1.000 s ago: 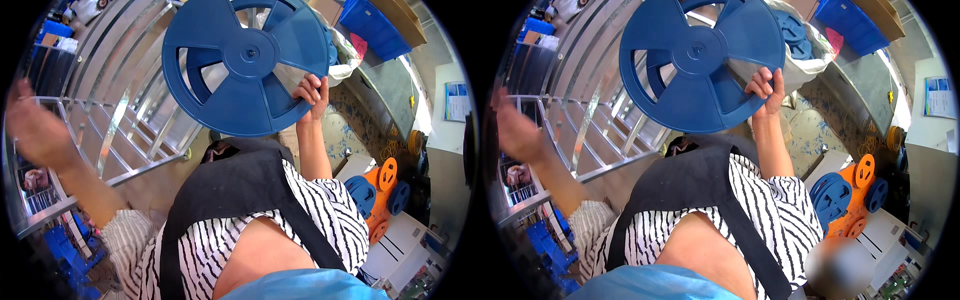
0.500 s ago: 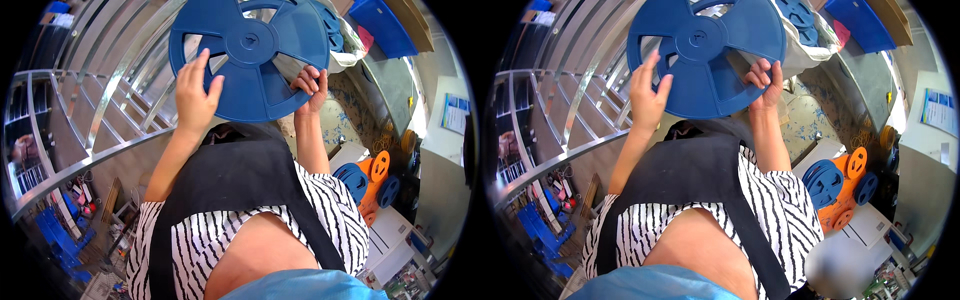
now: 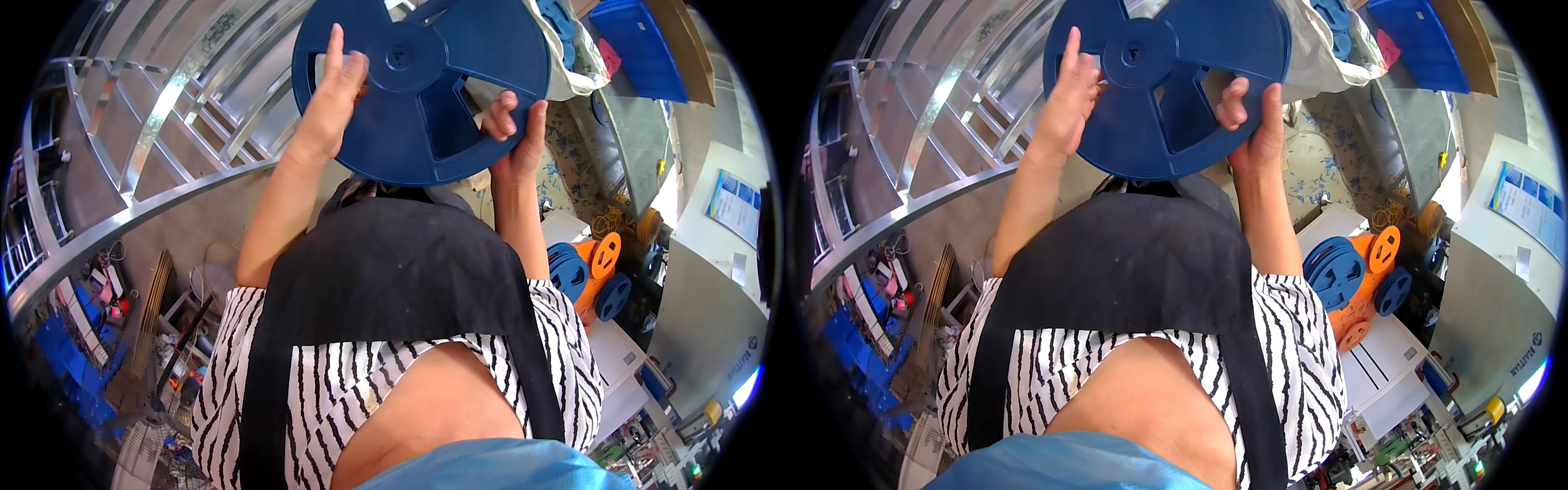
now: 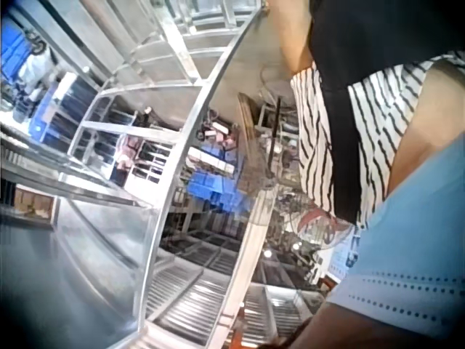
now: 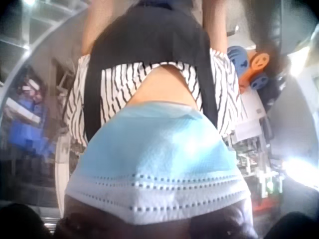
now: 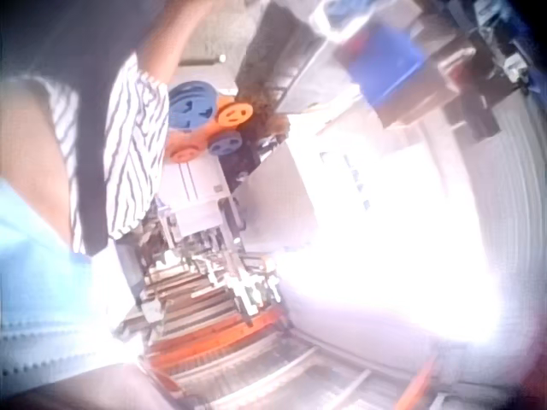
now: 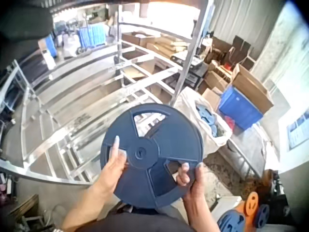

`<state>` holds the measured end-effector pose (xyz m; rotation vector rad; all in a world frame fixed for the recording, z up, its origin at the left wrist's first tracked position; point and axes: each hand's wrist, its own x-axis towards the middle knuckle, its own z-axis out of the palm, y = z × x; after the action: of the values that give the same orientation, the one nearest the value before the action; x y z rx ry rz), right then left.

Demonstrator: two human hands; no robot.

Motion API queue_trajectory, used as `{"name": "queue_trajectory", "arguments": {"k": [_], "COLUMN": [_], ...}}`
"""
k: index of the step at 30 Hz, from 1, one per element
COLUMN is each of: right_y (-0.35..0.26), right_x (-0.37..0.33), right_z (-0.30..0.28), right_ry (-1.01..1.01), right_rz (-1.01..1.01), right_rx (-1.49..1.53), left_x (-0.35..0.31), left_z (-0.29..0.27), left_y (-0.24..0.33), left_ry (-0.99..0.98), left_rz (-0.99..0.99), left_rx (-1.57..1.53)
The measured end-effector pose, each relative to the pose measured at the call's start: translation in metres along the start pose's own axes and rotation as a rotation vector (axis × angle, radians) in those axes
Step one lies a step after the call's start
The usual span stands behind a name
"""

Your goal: The person repeatedly picks up blue plastic spools from a pile on the floor and places them onto a metal rack. They handle the spools one at a time, occasionally inspecting them before stacking them on the rack.

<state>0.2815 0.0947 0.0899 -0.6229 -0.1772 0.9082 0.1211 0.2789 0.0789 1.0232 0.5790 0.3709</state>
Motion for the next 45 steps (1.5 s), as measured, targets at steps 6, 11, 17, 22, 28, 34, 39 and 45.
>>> {"name": "queue_trajectory", "arguments": {"k": [6,11,17,22,28,34,39,45], "right_y": [0.026,-0.006,-0.028,-0.051,-0.081,-0.079,-0.073,-0.062], "right_x": [-0.005,-0.013,-0.047,-0.058,-0.080,-0.085,-0.084,-0.072], "right_z": [0.052,0.028,-0.018,-0.025,-0.059,-0.082,-0.090,-0.084], "right_ry": [-0.010,0.331,0.570,0.634,0.487,0.237,0.130,0.079], "right_rz": [-0.085,-0.047,-0.095,-0.235,-0.418,-0.459,-0.403,-0.369], "right_rx": [-0.438,-0.557,-0.763,-0.616,-0.325,0.099,0.407,0.434], "left_x": [0.004,-0.002,-0.021,-0.022,-0.030,-0.041,-0.049,-0.075], "left_z": [0.002,-0.029,-0.022,-0.023,-0.014,-0.057,-0.074,-0.075], "left_y": [-0.034,-0.026,-0.021,-0.020,-0.012,-0.025,-0.021,-0.011], "left_ry": [0.092,-0.249,-0.526,-0.600,-0.433,-0.509,-0.577,-0.382], "left_rz": [0.232,0.033,0.012,0.040,-0.012,0.114,0.182,0.261], "left_rx": [0.529,-0.303,-0.887,-1.006,-0.888,-0.853,-0.789,-0.688]}}
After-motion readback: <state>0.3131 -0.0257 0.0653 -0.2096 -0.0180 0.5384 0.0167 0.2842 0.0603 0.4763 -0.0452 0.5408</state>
